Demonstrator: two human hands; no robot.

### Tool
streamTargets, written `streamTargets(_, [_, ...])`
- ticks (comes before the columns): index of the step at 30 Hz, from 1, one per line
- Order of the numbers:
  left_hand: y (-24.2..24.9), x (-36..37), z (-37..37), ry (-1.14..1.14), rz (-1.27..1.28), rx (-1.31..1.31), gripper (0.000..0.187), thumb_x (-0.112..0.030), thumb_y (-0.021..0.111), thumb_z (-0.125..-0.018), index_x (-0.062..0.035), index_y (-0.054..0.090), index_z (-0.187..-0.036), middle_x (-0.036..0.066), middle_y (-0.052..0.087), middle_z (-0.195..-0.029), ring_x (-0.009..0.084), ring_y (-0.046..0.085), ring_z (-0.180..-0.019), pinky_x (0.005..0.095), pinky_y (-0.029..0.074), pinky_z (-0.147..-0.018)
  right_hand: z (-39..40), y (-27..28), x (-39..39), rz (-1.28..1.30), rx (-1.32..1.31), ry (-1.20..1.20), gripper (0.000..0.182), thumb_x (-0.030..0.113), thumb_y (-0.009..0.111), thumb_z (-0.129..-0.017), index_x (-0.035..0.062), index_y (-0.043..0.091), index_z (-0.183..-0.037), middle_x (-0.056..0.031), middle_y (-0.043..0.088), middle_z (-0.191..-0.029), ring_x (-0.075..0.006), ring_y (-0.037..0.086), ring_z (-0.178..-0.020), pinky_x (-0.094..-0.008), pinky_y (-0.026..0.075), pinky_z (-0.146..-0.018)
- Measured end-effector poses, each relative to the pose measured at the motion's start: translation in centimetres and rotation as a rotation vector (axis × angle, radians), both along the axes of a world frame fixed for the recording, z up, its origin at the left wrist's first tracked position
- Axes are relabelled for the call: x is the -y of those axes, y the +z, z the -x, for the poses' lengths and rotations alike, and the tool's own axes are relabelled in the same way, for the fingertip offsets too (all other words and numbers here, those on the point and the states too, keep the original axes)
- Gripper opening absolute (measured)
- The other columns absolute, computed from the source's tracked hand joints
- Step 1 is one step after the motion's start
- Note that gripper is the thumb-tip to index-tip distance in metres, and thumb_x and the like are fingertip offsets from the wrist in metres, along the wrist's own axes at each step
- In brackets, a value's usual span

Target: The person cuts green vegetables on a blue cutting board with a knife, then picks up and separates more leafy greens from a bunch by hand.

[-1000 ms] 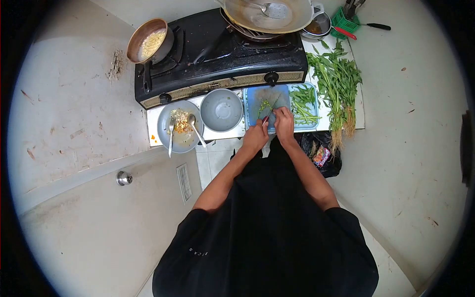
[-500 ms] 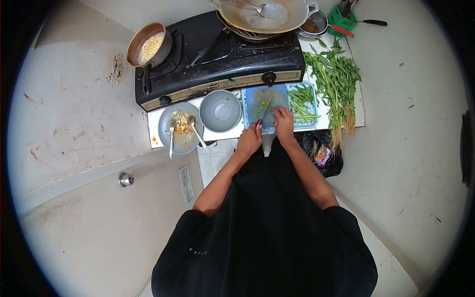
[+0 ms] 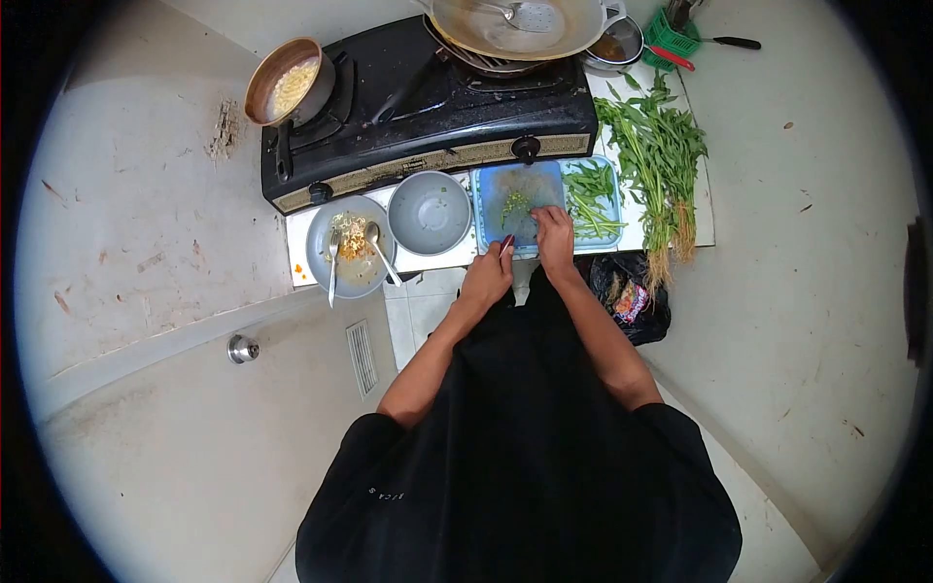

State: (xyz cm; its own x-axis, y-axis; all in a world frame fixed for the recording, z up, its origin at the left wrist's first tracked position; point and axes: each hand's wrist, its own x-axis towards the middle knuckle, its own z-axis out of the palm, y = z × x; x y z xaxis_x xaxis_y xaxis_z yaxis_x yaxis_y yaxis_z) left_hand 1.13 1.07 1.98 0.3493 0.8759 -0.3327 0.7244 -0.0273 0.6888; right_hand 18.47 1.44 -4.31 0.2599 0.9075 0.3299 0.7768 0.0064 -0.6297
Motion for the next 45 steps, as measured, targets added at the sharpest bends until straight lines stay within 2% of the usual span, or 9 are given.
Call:
streamTargets(5, [-0.4, 0.3, 0.0, -0.005, -0.017, -0.007, 0.037, -0.034, 0.046, -0.104, 0.0020, 0.055, -0.107, 0.034, 0.064, -0.075, 0.0552, 0.064, -0.075, 0.0629, 0.051, -0.069, 0.3, 0.3, -0.3, -0.015, -0.066, -0.055, 0.020, -0.006, 0.061, -0.078, 0.0035, 0.073, -0.091, -0.0128, 0.065, -0.091, -0.0333, 0.063, -0.090, -0.0442, 0.049, -0.079])
streamTargets(17, [-3.6, -0.4, -1.8, 0.000, -0.109, -0.033, 0.035, -0.032, 0.047, -0.103, 0.0022, 0.054, -0.106, 0.033, 0.065, -0.074, 0.0536, 0.065, -0.073, 0.0617, 0.052, -0.068, 0.4, 0.9, -0.7, -0.030, -0.112, -0.048, 0.023, -0.013, 0.058, -0.074, -0.0020, 0.071, -0.090, -0.0167, 0.066, -0.088, -0.0361, 0.063, -0.087, -0.0446, 0.051, -0.077])
streamTargets(24, [-0.7, 1.0, 0.5, -0.045, -0.008, -0.090, 0.035, -0.031, 0.044, -0.104, 0.0021, 0.052, -0.113, 0.035, 0.064, -0.076, 0.0547, 0.064, -0.075, 0.0631, 0.050, -0.068, 0.5, 1.2, -0.6, -0.019, -0.116, -0.099, 0.022, -0.014, 0.057, -0.075, -0.0027, 0.069, -0.090, -0.0167, 0.066, -0.090, -0.0366, 0.063, -0.087, -0.0437, 0.051, -0.077])
streamTargets(26, [-1.8, 1.1, 0.8, -0.035, -0.032, -0.079, 0.036, -0.032, 0.044, -0.104, 0.0023, 0.052, -0.113, 0.035, 0.064, -0.077, 0.0554, 0.064, -0.076, 0.0632, 0.050, -0.068, 0.3, 1.2, -0.4, 0.013, -0.130, -0.063, 0.015, -0.006, 0.062, -0.082, -0.0018, 0.070, -0.095, -0.0178, 0.067, -0.090, -0.0375, 0.065, -0.088, -0.0440, 0.052, -0.079])
streamTargets(27, [-2.0, 0.8, 0.8, -0.024, -0.059, -0.064, 0.036, -0.032, 0.044, -0.104, 0.0024, 0.052, -0.113, 0.036, 0.064, -0.078, 0.0562, 0.063, -0.076, 0.0633, 0.050, -0.068, 0.3, 1.1, -0.4, 0.012, -0.130, -0.061, 0.015, -0.006, 0.062, -0.082, -0.0018, 0.070, -0.095, -0.0178, 0.067, -0.090, -0.0375, 0.065, -0.088, -0.0440, 0.052, -0.079])
streamTargets(36, [-2.5, 0.4, 0.6, 0.021, -0.014, -0.038, 0.039, -0.035, 0.045, -0.104, 0.0027, 0.053, -0.110, 0.037, 0.064, -0.078, 0.0564, 0.064, -0.078, 0.0642, 0.051, -0.071, 0.3, 1.0, 0.3, 0.017, -0.005, -0.006, 0.027, -0.010, 0.060, -0.079, 0.0010, 0.071, -0.101, -0.0150, 0.066, -0.099, -0.0353, 0.063, -0.094, -0.0433, 0.052, -0.083])
streamTargets(41, [-3.0, 0.5, 0.7, 0.039, -0.003, -0.010, 0.038, -0.034, 0.045, -0.104, 0.0019, 0.053, -0.112, 0.037, 0.064, -0.079, 0.0571, 0.062, -0.080, 0.0642, 0.049, -0.071, 0.4, 1.3, 0.7, 0.031, 0.071, 0.005, 0.040, -0.013, 0.059, -0.072, 0.0002, 0.071, -0.108, -0.0150, 0.064, -0.103, -0.0352, 0.061, -0.097, -0.0435, 0.051, -0.086])
streamTargets(45, [-2.4, 0.5, 0.7, 0.024, 0.006, -0.026, 0.035, -0.033, 0.046, -0.104, 0.0007, 0.054, -0.111, 0.036, 0.064, -0.077, 0.0565, 0.062, -0.078, 0.0643, 0.048, -0.070, 0.4, 1.9, 0.9, 0.053, 0.044, 0.017, 0.042, -0.013, 0.058, -0.070, -0.0009, 0.071, -0.108, -0.0154, 0.063, -0.102, -0.0355, 0.060, -0.098, -0.0437, 0.050, -0.088])
